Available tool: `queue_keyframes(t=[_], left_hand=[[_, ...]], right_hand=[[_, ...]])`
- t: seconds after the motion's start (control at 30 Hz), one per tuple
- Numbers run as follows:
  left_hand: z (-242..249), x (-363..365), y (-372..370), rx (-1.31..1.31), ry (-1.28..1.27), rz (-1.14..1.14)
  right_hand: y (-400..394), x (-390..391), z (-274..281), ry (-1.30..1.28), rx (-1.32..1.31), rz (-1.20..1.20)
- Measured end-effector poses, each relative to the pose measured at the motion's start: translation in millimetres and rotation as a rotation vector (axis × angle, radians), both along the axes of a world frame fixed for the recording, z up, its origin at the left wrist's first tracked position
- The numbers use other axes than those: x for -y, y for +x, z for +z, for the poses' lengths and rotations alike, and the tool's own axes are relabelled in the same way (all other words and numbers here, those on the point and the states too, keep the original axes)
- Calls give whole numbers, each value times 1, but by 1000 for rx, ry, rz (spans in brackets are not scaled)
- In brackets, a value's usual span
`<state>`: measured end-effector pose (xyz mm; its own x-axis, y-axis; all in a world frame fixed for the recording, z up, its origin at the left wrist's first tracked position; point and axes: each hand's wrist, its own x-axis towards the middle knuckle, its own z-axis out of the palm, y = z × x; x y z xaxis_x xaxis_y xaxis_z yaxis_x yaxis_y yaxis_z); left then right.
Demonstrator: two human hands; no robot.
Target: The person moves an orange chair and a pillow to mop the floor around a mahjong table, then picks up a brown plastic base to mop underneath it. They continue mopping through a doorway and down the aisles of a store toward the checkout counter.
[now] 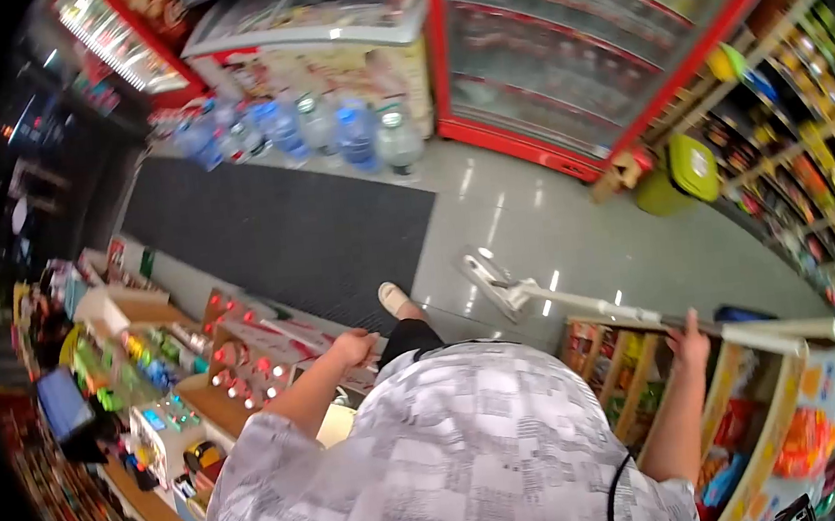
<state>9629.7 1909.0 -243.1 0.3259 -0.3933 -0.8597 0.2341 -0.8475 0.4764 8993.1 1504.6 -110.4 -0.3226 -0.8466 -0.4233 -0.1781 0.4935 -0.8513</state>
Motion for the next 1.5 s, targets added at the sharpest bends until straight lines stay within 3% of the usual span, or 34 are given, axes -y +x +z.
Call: queue_keyframes(t=[0.1, 0.17, 0.2, 0.27, 0.37, 0.43, 0.53, 0.57, 0.63, 0.67, 0.73, 0.8, 0.87, 0.9, 0.93, 0.97, 1.0, 1.03, 1.07, 1.1, 1.13, 1.17, 1.23, 1.3, 1.33, 1.4, 1.5], left_hand=[[-21, -8, 73, 230, 61, -122], [-37, -14, 131, 138, 26, -9], [-44, -19, 156, 85, 5, 51], [-59, -36, 218, 256, 45, -118], [-9, -52, 301, 362, 88, -123], [49, -55, 352, 331, 157, -90], [-5, -125, 429, 430, 207, -2], [-16, -146, 455, 419, 211, 8], [-37, -187, 506, 327, 217, 97], [-41, -206, 527, 261, 227, 167], [-28, -234, 560, 176, 277, 286], [1, -235, 576, 194, 321, 260], [-3, -249, 608, 208, 334, 215], [-9, -261, 624, 222, 330, 158], [-23, -282, 639, 256, 323, 14], [-37, -302, 650, 356, 281, -339], [-47, -323, 661, 489, 244, -615], [-59, -347, 666, 555, 226, -678], [31, -255, 646, 339, 290, 296], [35, -257, 649, 417, 320, 265], [0, -285, 645, 374, 329, 456], [19, -270, 635, 367, 241, 650], [5, -284, 614, 320, 374, 400], [-18, -304, 590, 349, 423, 31], [-24, -302, 581, 296, 405, 27], [-21, -291, 592, 152, 390, 277], [-44, -298, 640, 60, 366, 519]], right_hand=[[7, 4, -6, 114, 39, -57], [30, -7, -1, 137, 42, -107], [17, -9, -7, 156, 166, -63], [38, -19, 0, 180, 72, -285], [72, -25, 21, 182, -3, -426], [69, -14, 15, 237, 0, -498], [109, -14, 17, 47, 443, -135], [110, -9, 19, 164, 195, -153], [157, -9, 12, 224, 6, -491], [188, -3, 2, 269, -63, -506], [264, 12, -23, 389, -245, -309], [344, 26, -53, 508, -447, -52], [418, 38, -79, 613, -625, 201], [450, 42, -86, 631, -664, 342], [459, 55, -100, 610, -642, 637], [494, 78, -134, 611, -552, 705], [537, 97, -161, 614, -458, 767], [609, 124, -158, 690, -335, 575], [683, 146, -156, 648, -500, 764], [758, 167, -155, 576, -669, 935], [849, 191, -162, 438, -731, 1223], [930, 217, -172, 283, -794, 1494], [1207, 198, -104, -240, -570, 1696], [1406, 114, 20, -224, -197, 1857], [1485, 71, 68, -235, 30, 1953], [1601, -36, 184, -138, 382, 2061], [1703, -170, 299, -307, 924, 2455]])
